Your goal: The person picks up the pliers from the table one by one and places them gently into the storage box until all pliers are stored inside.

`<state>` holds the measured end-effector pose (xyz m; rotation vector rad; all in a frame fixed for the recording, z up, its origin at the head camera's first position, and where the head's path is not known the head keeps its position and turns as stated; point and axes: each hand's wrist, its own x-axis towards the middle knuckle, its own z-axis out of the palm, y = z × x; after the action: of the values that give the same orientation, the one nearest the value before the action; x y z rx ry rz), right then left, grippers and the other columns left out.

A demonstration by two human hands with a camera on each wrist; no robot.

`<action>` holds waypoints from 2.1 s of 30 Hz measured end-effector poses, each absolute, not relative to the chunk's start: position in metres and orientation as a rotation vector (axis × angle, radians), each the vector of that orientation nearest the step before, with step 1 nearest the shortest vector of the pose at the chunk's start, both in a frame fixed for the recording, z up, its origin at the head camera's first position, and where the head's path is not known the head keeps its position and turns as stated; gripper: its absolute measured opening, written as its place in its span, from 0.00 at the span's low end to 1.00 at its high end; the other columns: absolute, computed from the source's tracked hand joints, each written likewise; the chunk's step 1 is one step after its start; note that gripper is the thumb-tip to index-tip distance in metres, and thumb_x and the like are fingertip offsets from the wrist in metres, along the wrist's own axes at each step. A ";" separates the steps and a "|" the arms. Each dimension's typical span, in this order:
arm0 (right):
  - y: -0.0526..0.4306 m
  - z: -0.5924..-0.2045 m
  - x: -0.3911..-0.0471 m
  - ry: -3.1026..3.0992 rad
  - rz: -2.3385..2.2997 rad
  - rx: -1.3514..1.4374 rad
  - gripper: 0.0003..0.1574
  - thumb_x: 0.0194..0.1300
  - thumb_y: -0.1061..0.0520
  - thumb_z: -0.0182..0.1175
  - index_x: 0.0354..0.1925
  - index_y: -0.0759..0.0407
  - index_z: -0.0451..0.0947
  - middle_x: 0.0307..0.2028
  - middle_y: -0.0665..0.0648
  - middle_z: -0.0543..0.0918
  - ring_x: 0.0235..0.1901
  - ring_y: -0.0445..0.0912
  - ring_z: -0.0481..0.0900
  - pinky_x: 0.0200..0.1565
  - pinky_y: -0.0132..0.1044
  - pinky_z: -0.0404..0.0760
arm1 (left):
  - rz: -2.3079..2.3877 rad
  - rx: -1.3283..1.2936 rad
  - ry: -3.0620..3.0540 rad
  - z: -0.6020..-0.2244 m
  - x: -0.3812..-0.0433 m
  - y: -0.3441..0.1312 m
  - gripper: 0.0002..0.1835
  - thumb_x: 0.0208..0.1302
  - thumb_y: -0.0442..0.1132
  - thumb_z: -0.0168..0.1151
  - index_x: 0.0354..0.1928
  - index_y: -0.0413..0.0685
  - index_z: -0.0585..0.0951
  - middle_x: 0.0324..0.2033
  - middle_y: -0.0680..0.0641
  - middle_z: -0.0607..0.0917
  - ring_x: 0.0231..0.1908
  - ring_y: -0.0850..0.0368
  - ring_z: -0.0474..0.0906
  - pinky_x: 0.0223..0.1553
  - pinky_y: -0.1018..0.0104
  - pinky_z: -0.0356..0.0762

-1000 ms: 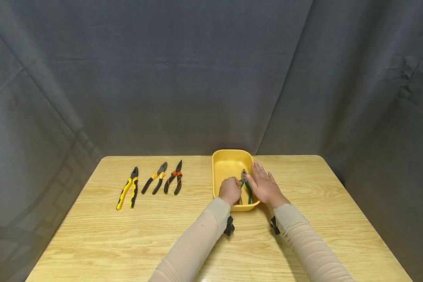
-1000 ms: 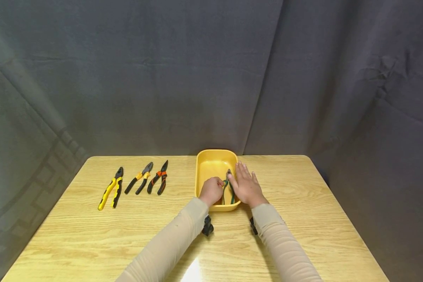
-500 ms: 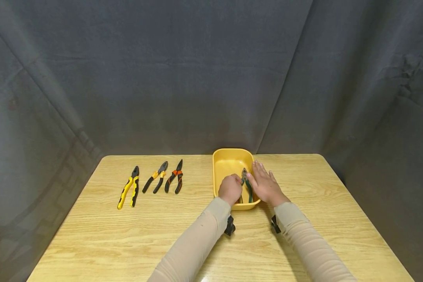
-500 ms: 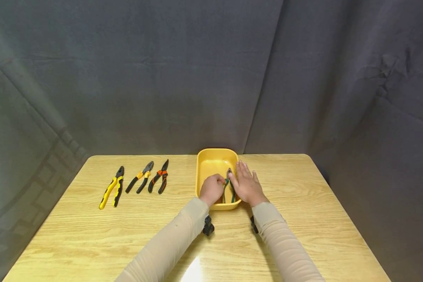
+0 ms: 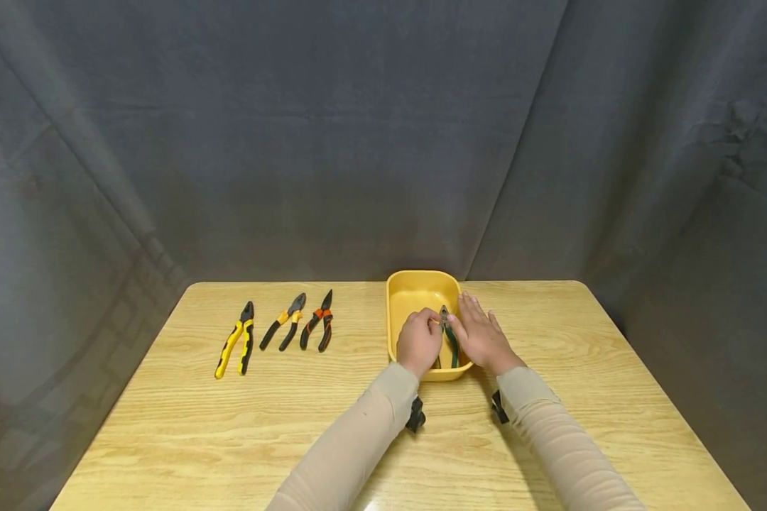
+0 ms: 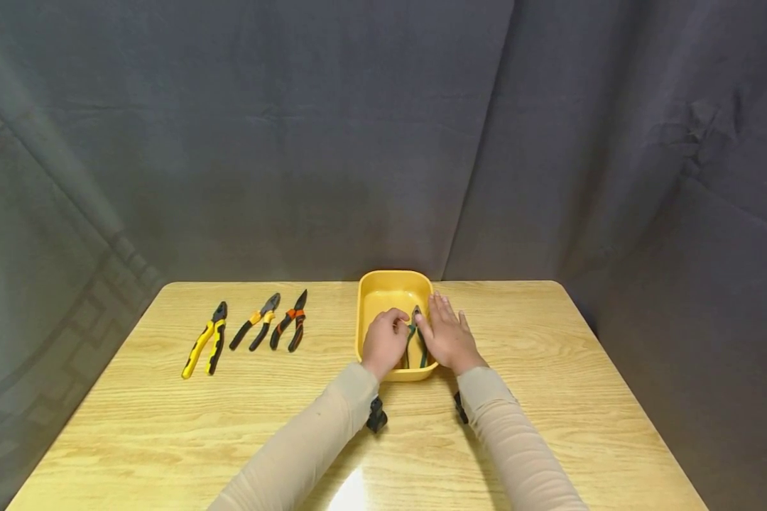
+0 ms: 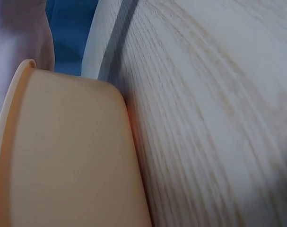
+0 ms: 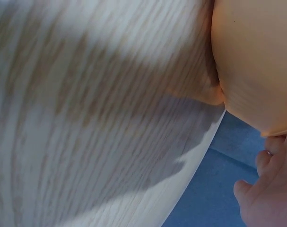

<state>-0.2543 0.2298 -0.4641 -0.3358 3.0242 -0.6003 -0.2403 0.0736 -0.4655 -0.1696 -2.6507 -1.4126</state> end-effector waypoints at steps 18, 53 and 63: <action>0.230 -0.467 -0.255 3.047 -0.631 -0.342 0.42 0.84 0.40 0.30 0.80 0.66 0.41 0.80 0.65 0.44 0.78 0.62 0.42 0.74 0.65 0.42 | -1.528 -0.254 -2.320 -0.467 -0.234 0.071 0.10 0.71 0.35 0.53 0.46 0.44 0.83 0.36 0.50 0.81 0.37 0.58 0.78 0.37 0.69 0.79; 0.232 -0.471 -0.253 3.031 -0.646 -0.339 0.42 0.84 0.41 0.30 0.80 0.66 0.40 0.80 0.65 0.43 0.79 0.61 0.40 0.74 0.65 0.41 | -2.137 -0.130 -1.871 -0.458 -0.249 0.030 0.10 0.73 0.28 0.51 0.52 0.34 0.77 0.38 0.44 0.80 0.37 0.59 0.77 0.36 0.71 0.79; 0.231 -0.470 -0.257 3.026 -0.644 -0.359 0.42 0.84 0.40 0.30 0.80 0.66 0.39 0.80 0.65 0.43 0.79 0.61 0.39 0.74 0.65 0.40 | -2.088 -0.114 -1.847 -0.447 -0.256 -0.006 0.11 0.72 0.25 0.51 0.52 0.31 0.77 0.38 0.43 0.80 0.37 0.57 0.76 0.36 0.68 0.80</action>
<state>-0.2572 0.2308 -0.4701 -0.3587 3.0257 -0.6445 -0.2559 -0.0056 -0.4470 -0.1139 -1.8472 -2.0881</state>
